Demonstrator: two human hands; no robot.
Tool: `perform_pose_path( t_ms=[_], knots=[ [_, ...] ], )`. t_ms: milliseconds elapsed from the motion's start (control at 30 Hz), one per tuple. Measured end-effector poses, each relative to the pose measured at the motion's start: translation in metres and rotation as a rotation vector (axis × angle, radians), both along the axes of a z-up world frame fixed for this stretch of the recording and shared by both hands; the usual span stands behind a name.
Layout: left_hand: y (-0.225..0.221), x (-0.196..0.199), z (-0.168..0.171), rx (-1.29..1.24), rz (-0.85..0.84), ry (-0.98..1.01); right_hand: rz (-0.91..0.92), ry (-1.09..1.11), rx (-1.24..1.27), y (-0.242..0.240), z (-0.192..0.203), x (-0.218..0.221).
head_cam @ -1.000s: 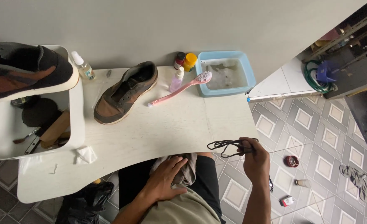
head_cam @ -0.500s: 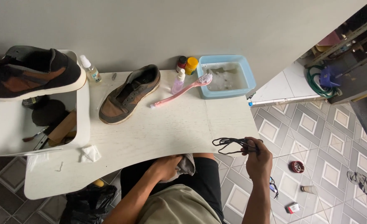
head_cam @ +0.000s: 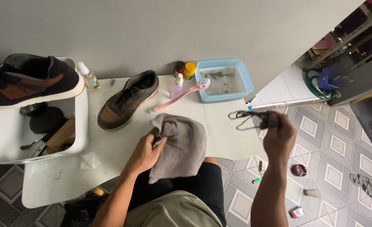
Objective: Cleaning shoe laces by scrubbing them with a toothbrush and soapy water at a workstation.
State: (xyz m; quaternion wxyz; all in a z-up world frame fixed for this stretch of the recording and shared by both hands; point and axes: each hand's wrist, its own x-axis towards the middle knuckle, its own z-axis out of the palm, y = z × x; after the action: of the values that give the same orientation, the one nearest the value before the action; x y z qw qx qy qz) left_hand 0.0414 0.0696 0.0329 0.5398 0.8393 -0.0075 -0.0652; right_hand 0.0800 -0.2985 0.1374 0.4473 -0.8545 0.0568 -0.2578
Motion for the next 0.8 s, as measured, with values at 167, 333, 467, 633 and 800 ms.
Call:
perform_pose_path(
  t_ms=[167,333,467,633,800],
  knots=[
    [-0.008,-0.006,-0.044,0.337,0.306,-0.179,0.072,-0.198,-0.032,0.016,0.034,0.094],
    [-0.017,-0.049,0.023,0.526,0.462,-0.526,0.278,0.005,-0.35,0.001,-0.008,0.193],
    [-0.011,-0.089,0.105,0.231,0.132,-0.359,0.209,0.681,-0.596,0.012,-0.018,0.203],
    [-0.02,-0.096,0.11,-0.127,-0.257,-0.234,0.356,0.554,-0.576,0.017,-0.048,0.234],
    [-0.049,-0.085,0.078,-0.47,-0.529,-0.612,0.608,0.835,-0.88,0.065,-0.022,0.218]
  ],
)
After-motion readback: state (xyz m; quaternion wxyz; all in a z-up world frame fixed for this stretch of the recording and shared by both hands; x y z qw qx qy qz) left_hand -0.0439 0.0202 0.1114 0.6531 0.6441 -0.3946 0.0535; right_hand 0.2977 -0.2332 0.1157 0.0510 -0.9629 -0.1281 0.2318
